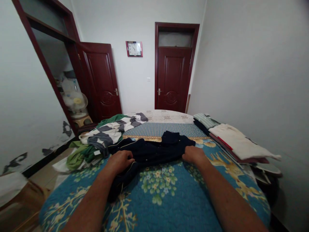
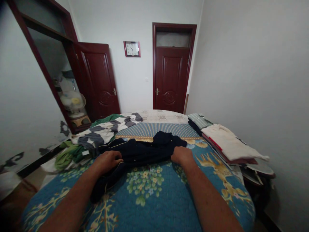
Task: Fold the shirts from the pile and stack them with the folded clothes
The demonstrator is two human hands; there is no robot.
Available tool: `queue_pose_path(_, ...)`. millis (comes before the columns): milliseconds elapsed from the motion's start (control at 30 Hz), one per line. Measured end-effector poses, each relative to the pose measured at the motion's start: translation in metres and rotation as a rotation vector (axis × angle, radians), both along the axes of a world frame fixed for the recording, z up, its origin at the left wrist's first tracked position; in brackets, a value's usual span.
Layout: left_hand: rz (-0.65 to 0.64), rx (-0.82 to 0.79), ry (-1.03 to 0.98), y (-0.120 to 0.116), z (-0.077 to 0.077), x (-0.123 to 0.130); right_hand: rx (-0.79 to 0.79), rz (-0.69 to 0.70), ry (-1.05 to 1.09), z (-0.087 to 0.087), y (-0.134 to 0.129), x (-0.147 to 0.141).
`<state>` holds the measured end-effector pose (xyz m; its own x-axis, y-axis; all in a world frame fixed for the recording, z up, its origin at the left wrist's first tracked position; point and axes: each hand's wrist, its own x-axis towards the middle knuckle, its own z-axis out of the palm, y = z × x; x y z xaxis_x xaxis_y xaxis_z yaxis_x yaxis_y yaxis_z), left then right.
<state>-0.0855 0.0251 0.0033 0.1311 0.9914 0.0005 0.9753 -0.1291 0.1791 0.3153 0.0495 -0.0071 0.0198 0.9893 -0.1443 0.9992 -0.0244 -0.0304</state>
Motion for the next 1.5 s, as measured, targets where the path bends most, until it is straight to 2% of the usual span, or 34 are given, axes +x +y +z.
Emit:
queue_pose_path(133,0.052,0.017,0.031,0.004,0.001,-0.013,-0.068,0.145,0.027,0.0,-0.003,0.004)
queue_pose_path(233,0.146,0.071,0.001,0.01,0.0,-0.03,-0.126,0.31,0.101,-0.002,-0.002,0.012)
queue_pose_path(300,0.243,0.115,-0.044,0.013,-0.002,-0.042,-0.107,0.378,0.182,-0.004,0.001,0.02)
queue_pose_path(367,0.359,0.185,-0.08,0.014,-0.003,-0.05,0.006,0.389,0.272,-0.006,0.005,0.026)
queue_pose_path(467,0.448,0.364,-0.147,0.015,-0.001,-0.056,0.358,0.331,0.407,-0.011,0.012,0.031)
queue_pose_path(567,0.36,0.435,-0.297,0.015,0.003,-0.056,0.695,0.167,0.551,-0.014,0.017,0.031)
queue_pose_path(633,0.247,0.338,-0.405,0.015,0.004,-0.054,0.733,0.143,0.648,-0.016,0.019,0.033)
queue_pose_path(833,-0.068,-0.136,-0.55,0.004,0.007,-0.038,0.537,0.254,0.88,-0.017,0.023,0.053)
queue_pose_path(900,-0.16,-0.231,-0.555,-0.002,0.009,-0.036,0.301,0.299,1.022,-0.013,0.021,0.064)
queue_pose_path(967,-0.229,-0.317,-0.539,-0.006,0.011,-0.036,-0.014,0.298,1.157,-0.009,0.015,0.074)
queue_pose_path(1000,-0.244,-0.364,-0.527,-0.007,0.011,-0.037,-0.138,0.27,1.202,-0.007,0.012,0.078)
queue_pose_path(1067,-0.223,-0.428,-0.511,-0.006,0.009,-0.039,-0.276,0.192,1.258,-0.003,0.006,0.085)
queue_pose_path(1133,-0.152,-0.358,-0.516,0.001,0.004,-0.042,-0.267,0.156,1.301,-0.001,0.004,0.089)
queue_pose_path(1167,-0.098,-0.265,-0.511,0.006,0.0,-0.043,-0.2,0.142,1.322,-0.001,0.005,0.089)
queue_pose_path(1233,0.028,-0.021,-0.456,0.017,-0.01,-0.046,0.034,0.09,1.289,-0.005,0.012,0.086)
queue_pose_path(1300,0.122,0.154,-0.342,0.028,-0.021,-0.049,0.298,0.054,1.102,-0.012,0.021,0.079)
queue_pose_path(1333,0.154,0.187,-0.279,0.032,-0.027,-0.049,0.386,0.053,0.98,-0.017,0.026,0.075)
queue_pose_path(1400,0.212,0.174,-0.174,0.038,-0.037,-0.05,0.44,0.083,0.749,-0.029,0.035,0.066)
queue_pose_path(1500,0.3,0.113,-0.112,0.043,-0.046,-0.047,0.349,0.106,0.476,-0.045,0.043,0.051)
